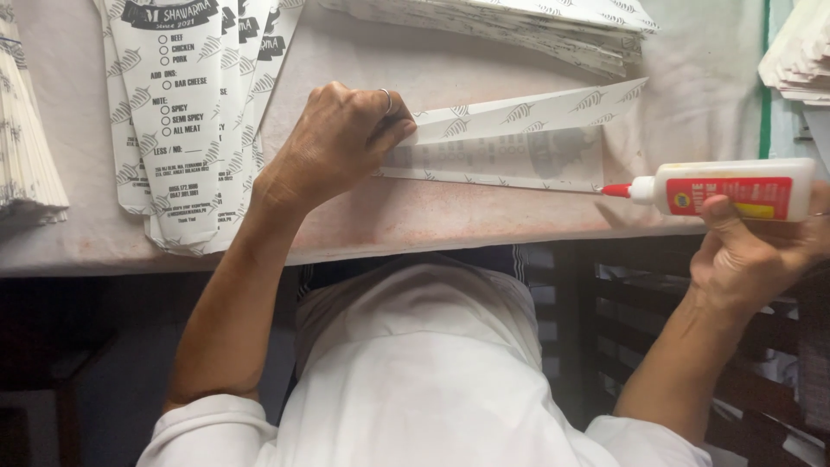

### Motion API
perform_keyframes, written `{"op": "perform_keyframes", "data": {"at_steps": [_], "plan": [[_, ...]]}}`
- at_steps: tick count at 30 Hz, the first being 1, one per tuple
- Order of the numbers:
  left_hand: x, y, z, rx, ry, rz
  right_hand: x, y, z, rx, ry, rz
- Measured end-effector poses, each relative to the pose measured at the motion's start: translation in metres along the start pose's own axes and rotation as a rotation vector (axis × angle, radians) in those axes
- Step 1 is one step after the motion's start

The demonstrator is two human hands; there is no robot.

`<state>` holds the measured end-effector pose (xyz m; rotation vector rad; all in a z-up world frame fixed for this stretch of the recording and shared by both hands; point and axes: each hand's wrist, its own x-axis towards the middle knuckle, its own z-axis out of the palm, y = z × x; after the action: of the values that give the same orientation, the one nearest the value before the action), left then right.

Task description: The person applies glue to paper shawarma wrappers and folds them, handling each one individually from a stack on a table.

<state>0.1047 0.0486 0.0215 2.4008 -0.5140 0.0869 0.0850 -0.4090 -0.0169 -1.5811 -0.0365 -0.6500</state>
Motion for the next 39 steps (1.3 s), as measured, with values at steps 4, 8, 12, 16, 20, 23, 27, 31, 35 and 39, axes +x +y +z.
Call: {"op": "perform_keyframes", "data": {"at_steps": [4, 8, 12, 16, 20, 23, 27, 31, 35, 39], "plan": [[0.003, 0.000, -0.003, 0.008, -0.020, -0.016, -0.005, 0.012, 0.003, 0.038, 0.035, 0.061], [0.007, -0.001, -0.006, -0.022, -0.039, -0.030, -0.012, 0.002, 0.031, 0.005, -0.029, 0.058], [0.012, -0.007, -0.005, 0.001, -0.055, -0.068, -0.024, 0.015, 0.055, 0.137, -0.099, 0.128], [0.016, -0.007, -0.006, -0.042, -0.075, -0.159, -0.039, 0.003, 0.104, 0.163, -0.196, 0.085], [0.021, -0.015, -0.002, -0.042, -0.074, -0.162, -0.053, -0.012, 0.151, 0.253, -0.309, 0.075], [0.022, -0.017, -0.002, -0.057, -0.079, -0.169, -0.060, -0.018, 0.178, 0.263, -0.343, 0.081], [0.023, -0.026, 0.000, -0.148, -0.032, -0.156, -0.069, -0.017, 0.203, 0.259, -0.341, 0.103], [0.023, -0.027, -0.004, -0.234, -0.052, -0.198, -0.081, -0.026, 0.226, 0.297, -0.362, 0.135], [0.019, -0.015, -0.013, -0.293, -0.081, -0.235, -0.089, -0.038, 0.240, 0.231, -0.449, 0.088], [0.014, -0.027, -0.002, -0.203, -0.042, -0.069, -0.082, -0.012, 0.211, 0.430, -0.253, 0.284]]}}
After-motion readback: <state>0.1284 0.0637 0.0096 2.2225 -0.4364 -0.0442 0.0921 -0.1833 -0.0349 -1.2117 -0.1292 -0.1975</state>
